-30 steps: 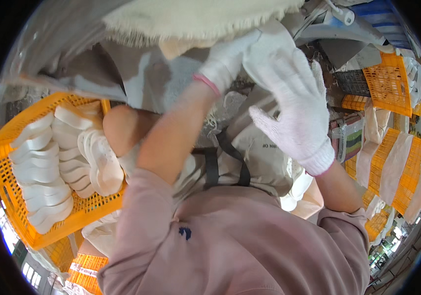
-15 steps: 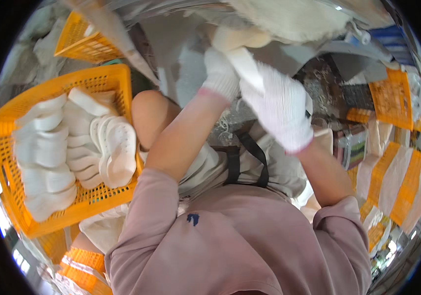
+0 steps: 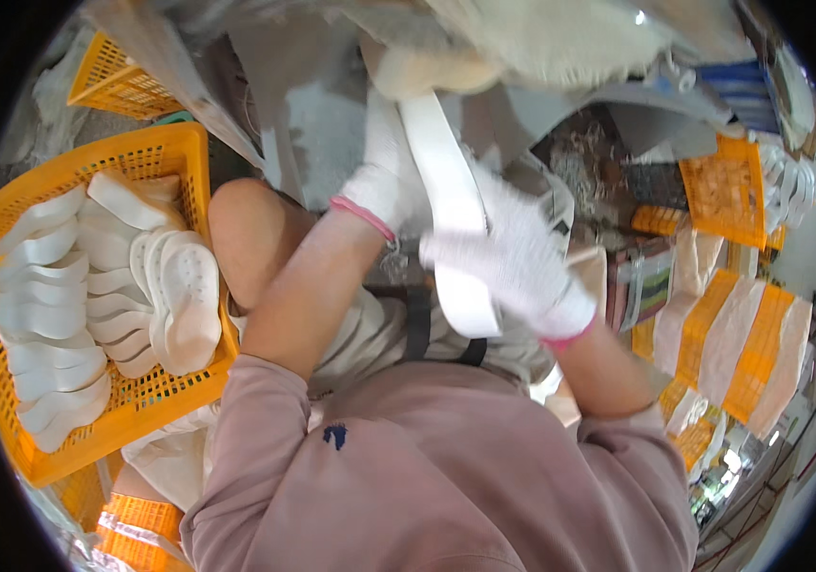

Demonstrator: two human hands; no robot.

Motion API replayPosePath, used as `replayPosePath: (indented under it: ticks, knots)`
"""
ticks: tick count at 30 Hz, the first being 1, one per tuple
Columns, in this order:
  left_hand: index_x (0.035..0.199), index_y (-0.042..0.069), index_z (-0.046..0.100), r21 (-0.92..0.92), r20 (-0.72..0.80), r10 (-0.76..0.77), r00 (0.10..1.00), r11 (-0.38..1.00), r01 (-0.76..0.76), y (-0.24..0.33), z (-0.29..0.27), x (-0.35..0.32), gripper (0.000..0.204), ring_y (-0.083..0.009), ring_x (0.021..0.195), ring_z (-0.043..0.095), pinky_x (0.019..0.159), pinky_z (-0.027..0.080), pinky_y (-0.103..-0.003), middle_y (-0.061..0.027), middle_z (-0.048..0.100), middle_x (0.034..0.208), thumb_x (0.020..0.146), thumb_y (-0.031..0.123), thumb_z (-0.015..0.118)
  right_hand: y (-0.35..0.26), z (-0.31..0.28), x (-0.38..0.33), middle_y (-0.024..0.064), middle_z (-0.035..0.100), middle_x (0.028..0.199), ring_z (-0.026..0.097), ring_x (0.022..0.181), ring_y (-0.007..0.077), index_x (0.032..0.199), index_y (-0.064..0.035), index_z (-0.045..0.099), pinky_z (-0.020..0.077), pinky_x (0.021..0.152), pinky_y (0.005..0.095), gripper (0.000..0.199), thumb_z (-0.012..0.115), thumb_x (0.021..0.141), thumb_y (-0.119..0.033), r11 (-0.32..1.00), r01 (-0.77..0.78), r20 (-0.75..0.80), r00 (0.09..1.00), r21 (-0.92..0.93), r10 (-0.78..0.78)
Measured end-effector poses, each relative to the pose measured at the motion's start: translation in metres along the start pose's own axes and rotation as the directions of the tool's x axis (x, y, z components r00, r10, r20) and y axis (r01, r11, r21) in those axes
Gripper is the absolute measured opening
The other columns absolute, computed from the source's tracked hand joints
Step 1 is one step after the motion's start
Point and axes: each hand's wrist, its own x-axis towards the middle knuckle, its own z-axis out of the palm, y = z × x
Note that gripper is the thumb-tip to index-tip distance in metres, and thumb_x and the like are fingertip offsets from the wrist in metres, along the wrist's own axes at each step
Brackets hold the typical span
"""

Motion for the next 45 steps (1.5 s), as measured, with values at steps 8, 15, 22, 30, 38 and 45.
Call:
replayPosePath:
  ticks: [8,15,22,30,38,45]
  knots:
    - [0.112,0.012,0.064,0.272,-0.334,0.101,0.937,0.962,-0.007,0.0,0.018,-0.004,0.067,-0.0325,0.069,0.064,0.061,0.056,-0.046,-0.0091,0.066,0.085,0.099,0.074,0.043,-0.016,0.014,-0.011,0.0198,0.072,0.108,0.073,0.096,0.0389,0.132,-0.0029,0.06,0.0589,0.083,0.0476,0.058,0.082,0.085,-0.029,0.974,0.059,-0.093,0.992,-0.217,-0.081]
    - [0.128,0.01,0.064,0.822,-0.009,0.522,0.853,0.49,-0.291,-0.008,-0.04,0.023,0.059,-0.0365,0.093,0.069,0.077,0.059,-0.049,-0.0118,0.072,0.109,0.108,0.061,0.041,-0.006,0.026,0.0,0.019,0.077,0.107,0.078,0.087,0.0347,0.125,-0.0024,0.07,0.0622,0.075,0.0416,0.053,0.088,0.083,-0.027,0.82,0.198,-0.316,0.854,-0.537,-0.413]
    - [0.131,0.002,0.065,0.553,-0.183,0.304,0.935,0.818,-0.158,0.009,-0.038,0.014,0.046,-0.0311,0.109,0.073,0.092,0.059,-0.044,-0.0138,0.075,0.12,0.109,0.038,0.047,0.005,0.028,0.033,0.0167,0.076,0.097,0.076,0.087,0.0366,0.114,-0.004,0.073,0.0608,0.079,0.0435,0.047,0.089,0.078,-0.029,0.858,0.172,-0.361,0.854,-0.484,-0.374]
    - [0.118,-0.003,0.065,0.946,0.206,0.71,0.674,0.032,-0.322,-0.007,-0.023,-0.007,0.052,-0.0364,0.116,0.07,0.102,0.055,-0.047,-0.0181,0.074,0.116,0.104,0.046,0.058,-0.005,0.032,0.041,0.0197,0.077,0.098,0.077,0.086,0.0368,0.115,-0.0051,0.074,0.0605,0.078,0.0445,0.054,0.089,0.078,-0.042,0.891,0.076,-0.484,0.817,-0.448,-0.313]
    - [0.111,0.012,0.068,-0.088,-0.281,0.062,0.958,0.992,-0.091,-0.031,-0.031,0.02,0.061,-0.0305,0.076,0.069,0.07,0.058,-0.045,-0.0145,0.069,0.084,0.102,0.067,0.042,0.001,0.022,-0.013,0.02,0.072,0.107,0.073,0.095,0.0409,0.124,-0.0068,0.069,0.0586,0.087,0.0481,0.048,0.08,0.084,-0.031,0.742,0.078,-0.168,0.953,-0.665,-0.251]
    - [0.126,0.009,0.064,0.364,0.267,0.372,0.889,0.815,-0.45,0.014,-0.021,0.016,0.06,-0.0321,0.091,0.07,0.085,0.057,-0.045,-0.014,0.072,0.106,0.105,0.063,0.046,-0.032,0.001,0.02,0.019,0.071,0.093,0.071,0.084,0.041,0.101,-0.0054,0.069,0.0566,0.07,0.0469,0.021,0.075,0.084,-0.017,0.814,0.174,0.047,0.983,-0.555,-0.178]
